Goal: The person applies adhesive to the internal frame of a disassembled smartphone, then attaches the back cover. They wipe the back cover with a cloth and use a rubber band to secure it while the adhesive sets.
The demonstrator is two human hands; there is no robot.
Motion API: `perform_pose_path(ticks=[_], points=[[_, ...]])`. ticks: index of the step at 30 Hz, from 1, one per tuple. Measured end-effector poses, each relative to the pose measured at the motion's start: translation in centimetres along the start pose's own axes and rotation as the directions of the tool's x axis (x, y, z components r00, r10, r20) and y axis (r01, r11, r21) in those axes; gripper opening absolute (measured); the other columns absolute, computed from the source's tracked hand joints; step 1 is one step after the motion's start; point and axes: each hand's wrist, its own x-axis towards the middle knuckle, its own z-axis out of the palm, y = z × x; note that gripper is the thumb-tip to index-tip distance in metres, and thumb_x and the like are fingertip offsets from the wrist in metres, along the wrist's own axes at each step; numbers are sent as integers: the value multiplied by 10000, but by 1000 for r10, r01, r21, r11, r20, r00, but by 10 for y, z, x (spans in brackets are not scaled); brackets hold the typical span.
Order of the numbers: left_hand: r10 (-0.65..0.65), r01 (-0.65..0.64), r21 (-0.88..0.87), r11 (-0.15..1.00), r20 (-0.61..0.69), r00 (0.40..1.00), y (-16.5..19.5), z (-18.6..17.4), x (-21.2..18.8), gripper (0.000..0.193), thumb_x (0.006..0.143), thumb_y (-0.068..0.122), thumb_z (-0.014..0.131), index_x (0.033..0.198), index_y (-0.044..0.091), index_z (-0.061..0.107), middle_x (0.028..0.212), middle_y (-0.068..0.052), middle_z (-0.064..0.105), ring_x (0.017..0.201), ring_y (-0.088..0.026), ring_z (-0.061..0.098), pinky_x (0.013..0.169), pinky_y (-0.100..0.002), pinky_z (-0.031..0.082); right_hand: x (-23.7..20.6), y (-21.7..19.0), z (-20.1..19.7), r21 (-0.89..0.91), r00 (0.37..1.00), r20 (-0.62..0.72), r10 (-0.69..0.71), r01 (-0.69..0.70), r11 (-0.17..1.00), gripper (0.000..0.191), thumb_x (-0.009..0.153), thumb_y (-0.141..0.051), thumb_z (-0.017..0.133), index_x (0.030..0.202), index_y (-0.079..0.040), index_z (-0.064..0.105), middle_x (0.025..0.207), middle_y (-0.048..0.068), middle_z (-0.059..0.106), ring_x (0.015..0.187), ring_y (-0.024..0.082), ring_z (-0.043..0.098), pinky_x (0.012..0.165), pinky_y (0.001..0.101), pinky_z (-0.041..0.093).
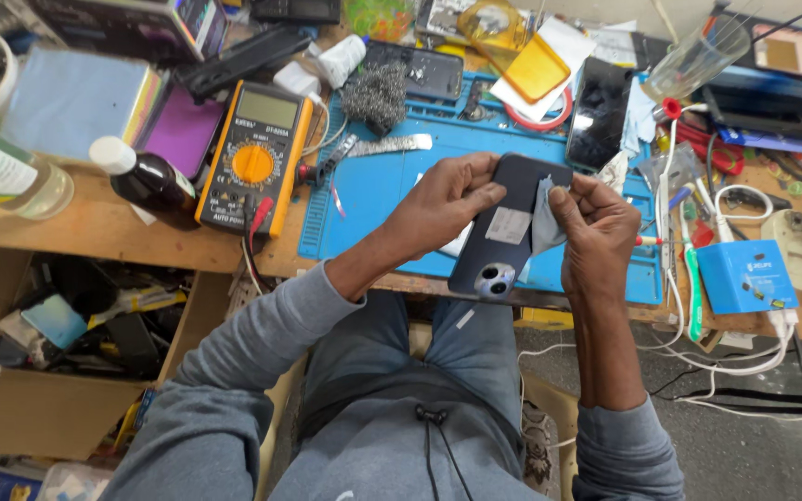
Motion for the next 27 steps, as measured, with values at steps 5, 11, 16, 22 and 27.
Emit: perform_pose_path(ticks=[5, 11, 16, 22, 27], points=[[40, -40, 3, 999, -71, 997, -8, -5, 3, 301, 1059, 43, 585, 1333, -80, 597, 1224, -101, 716, 1087, -103, 659, 939, -274, 553, -3, 2, 1, -237, 997, 24, 77, -69, 969, 302, 941, -38, 785, 1206, 89, 714, 841, 78, 629, 725, 79, 531, 643, 215, 429], [-132, 132, -136, 982, 11, 991, -15, -6, -7, 319, 1056, 67, 546, 1352, -52, 562, 1154, -73, 715, 995, -97, 701, 879, -293, 603, 0, 9, -4, 45, 988, 71, 136, -139, 989, 305, 962, -52, 748, 1208, 114, 677, 1047, 143, 766, 863, 111, 722, 801, 229, 590], [-52, 49, -26, 998, -89, 995, -18, -4, -16, 311, 1064, 46, 547, 1338, -95, 590, 1125, -108, 743, 979, -115, 707, 854, -303, 607, -6, 14, -3, -42, 984, 88, 152, -149, 988, 294, 972, -45, 745, 1217, 105, 682, 1017, 138, 757, 837, 100, 696, 756, 233, 561], [-179, 168, -109, 980, -101, 979, -16, -7, -19, 352, 1057, 74, 537, 1386, -51, 523, 1131, -100, 743, 967, -125, 725, 839, -293, 632, -14, 20, -7, -71, 980, 94, 176, -170, 983, 232, 1005, -42, 712, 1180, 110, 697, 981, 113, 754, 798, 87, 682, 708, 221, 533], [-218, 215, -35, 976, -99, 971, -19, -4, -31, 363, 1040, 64, 539, 1388, -38, 534, 1174, -77, 742, 979, -106, 731, 826, -287, 630, -11, 30, -5, 57, 984, 101, 147, -153, 987, 220, 1001, -40, 696, 1186, 80, 697, 1009, 97, 768, 833, 85, 698, 778, 213, 561]])
